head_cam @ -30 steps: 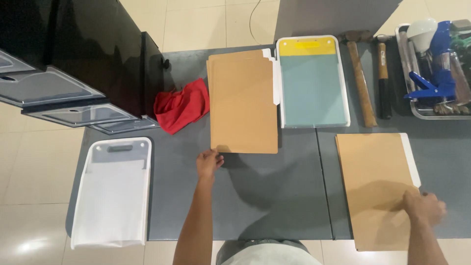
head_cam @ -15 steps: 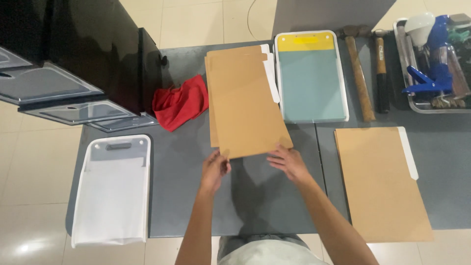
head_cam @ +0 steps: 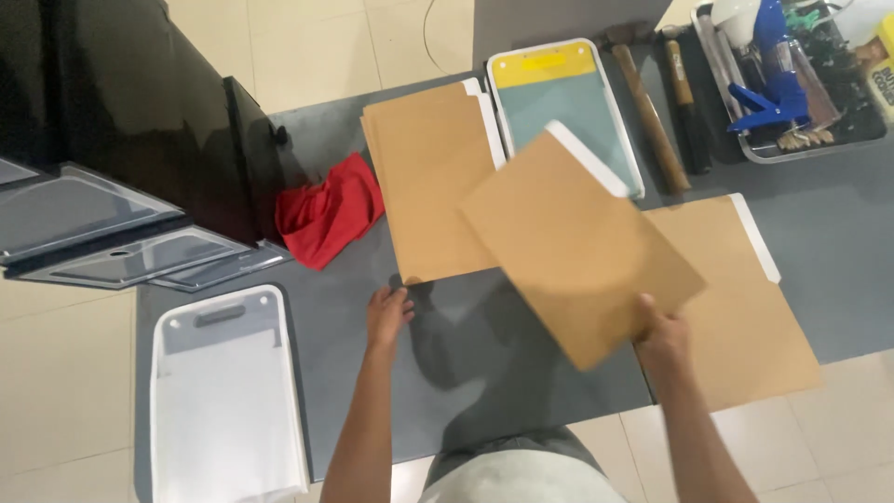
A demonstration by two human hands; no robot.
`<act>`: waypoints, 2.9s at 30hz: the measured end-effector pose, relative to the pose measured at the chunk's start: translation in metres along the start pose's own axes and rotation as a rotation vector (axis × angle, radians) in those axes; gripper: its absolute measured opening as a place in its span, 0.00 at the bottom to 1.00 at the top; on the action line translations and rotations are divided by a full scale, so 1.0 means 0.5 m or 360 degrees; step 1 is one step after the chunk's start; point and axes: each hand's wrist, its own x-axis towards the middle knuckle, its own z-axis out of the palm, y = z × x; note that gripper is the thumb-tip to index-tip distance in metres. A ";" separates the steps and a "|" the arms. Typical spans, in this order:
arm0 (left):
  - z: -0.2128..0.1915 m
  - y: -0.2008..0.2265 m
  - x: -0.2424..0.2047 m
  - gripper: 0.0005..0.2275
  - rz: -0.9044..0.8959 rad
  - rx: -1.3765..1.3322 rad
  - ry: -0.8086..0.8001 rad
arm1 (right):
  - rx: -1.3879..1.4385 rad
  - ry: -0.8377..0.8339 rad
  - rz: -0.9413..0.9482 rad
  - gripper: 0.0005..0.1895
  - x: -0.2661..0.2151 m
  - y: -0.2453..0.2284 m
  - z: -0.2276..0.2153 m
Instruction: The person wipes a table with a red cloth, then stacks several brown cardboard sheets on the table. They then pick up a yellow container filled with small items and place it on the table, followed by picking up a bundle of wooden sticks.
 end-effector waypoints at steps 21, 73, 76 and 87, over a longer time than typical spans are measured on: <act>0.084 0.068 0.040 0.19 -0.0052 -0.0118 0.0280 | -0.0739 0.1176 0.0168 0.31 -0.008 0.000 -0.457; 0.122 0.048 -0.005 0.35 0.0957 0.1266 0.0627 | -0.0403 0.0723 0.0317 0.28 0.015 -0.060 -0.519; 0.109 0.023 0.045 0.33 0.0618 0.1303 0.0661 | -0.0426 0.0744 0.0109 0.27 0.024 -0.062 -0.534; 0.100 0.002 0.043 0.27 0.0571 0.1079 0.0812 | -0.2132 0.0998 -0.0506 0.28 0.094 -0.062 -0.556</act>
